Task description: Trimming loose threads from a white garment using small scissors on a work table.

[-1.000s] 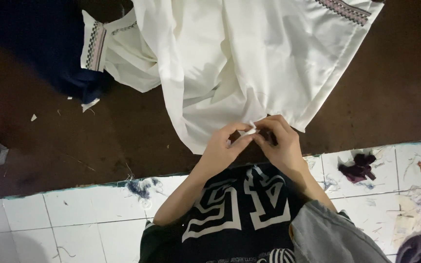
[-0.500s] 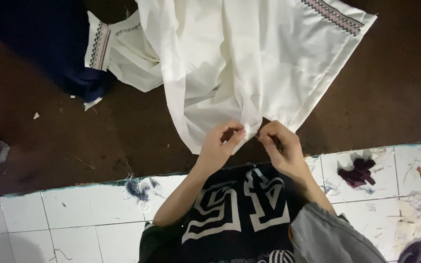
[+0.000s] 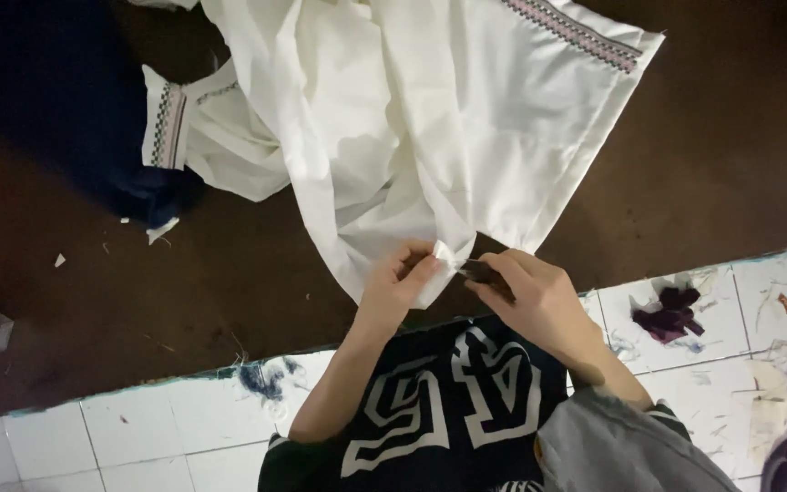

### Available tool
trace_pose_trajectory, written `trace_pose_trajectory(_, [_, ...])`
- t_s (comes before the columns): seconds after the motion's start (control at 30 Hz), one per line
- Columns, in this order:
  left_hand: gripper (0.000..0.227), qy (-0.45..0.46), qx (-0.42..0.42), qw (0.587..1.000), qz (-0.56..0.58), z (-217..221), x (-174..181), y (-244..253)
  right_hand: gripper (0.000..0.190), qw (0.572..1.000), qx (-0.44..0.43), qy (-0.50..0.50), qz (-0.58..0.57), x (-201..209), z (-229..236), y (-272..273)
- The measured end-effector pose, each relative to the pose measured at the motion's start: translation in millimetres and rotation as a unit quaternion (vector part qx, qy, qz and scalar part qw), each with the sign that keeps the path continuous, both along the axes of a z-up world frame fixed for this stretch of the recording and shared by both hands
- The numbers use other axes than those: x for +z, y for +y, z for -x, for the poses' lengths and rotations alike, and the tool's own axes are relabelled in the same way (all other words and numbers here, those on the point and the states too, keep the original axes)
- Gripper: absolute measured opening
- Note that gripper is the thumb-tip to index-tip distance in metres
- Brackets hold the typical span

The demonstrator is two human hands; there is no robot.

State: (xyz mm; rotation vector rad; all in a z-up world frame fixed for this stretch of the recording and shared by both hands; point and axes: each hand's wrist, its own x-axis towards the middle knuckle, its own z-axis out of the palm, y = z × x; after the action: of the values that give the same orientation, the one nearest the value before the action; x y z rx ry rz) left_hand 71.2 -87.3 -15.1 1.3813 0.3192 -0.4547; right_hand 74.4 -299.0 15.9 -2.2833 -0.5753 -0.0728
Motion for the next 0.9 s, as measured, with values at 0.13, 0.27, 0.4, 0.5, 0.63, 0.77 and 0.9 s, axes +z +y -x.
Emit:
trace_pose_trajectory(0.13, [0.026, -0.038, -0.004, 0.999, -0.001, 2.9, 6.4, -6.9, 0.024, 0.999, 0.04, -0.01, 0.009, 4.7, 0.6, 4.9])
trace_pose_trajectory(0.27, [0.024, -0.047, -0.018, 0.999, -0.015, 5.5, 0.4, -2.7, 0.019, 0.997, 0.066, -0.025, 0.01, -4.7, -0.5, 6.0])
trace_pose_trajectory(0.4, [0.025, -0.03, -0.006, 0.999, -0.011, 9.1, -4.0, 0.6, 0.016, 0.998, 0.059, -0.008, 0.0, -6.6, 1.1, 3.9])
trace_pose_trajectory(0.5, [0.024, -0.039, 0.002, 0.999, -0.004, 4.7, 3.0, 2.6, 0.021, 0.999, 0.025, 0.017, -0.021, -11.6, 3.0, -2.7])
trace_pose_trajectory(0.63, [0.023, -0.035, -0.001, 0.999, 0.015, 8.7, -1.8, 3.6, 0.029, 0.998, -0.009, 0.033, -0.05, -16.1, 7.9, -3.2])
trace_pose_trajectory(0.77, [0.024, -0.055, -0.007, 0.998, -0.005, 11.4, -0.2, 4.0, 0.038, 0.997, -0.021, 0.037, -0.063, -21.5, 12.6, 5.7])
trace_pose_trajectory(0.9, [0.017, -0.087, -0.002, 0.996, 0.018, 16.3, 15.6, -2.4, 0.035, 0.995, -0.029, -0.042, -0.088, -38.4, 8.6, 20.3])
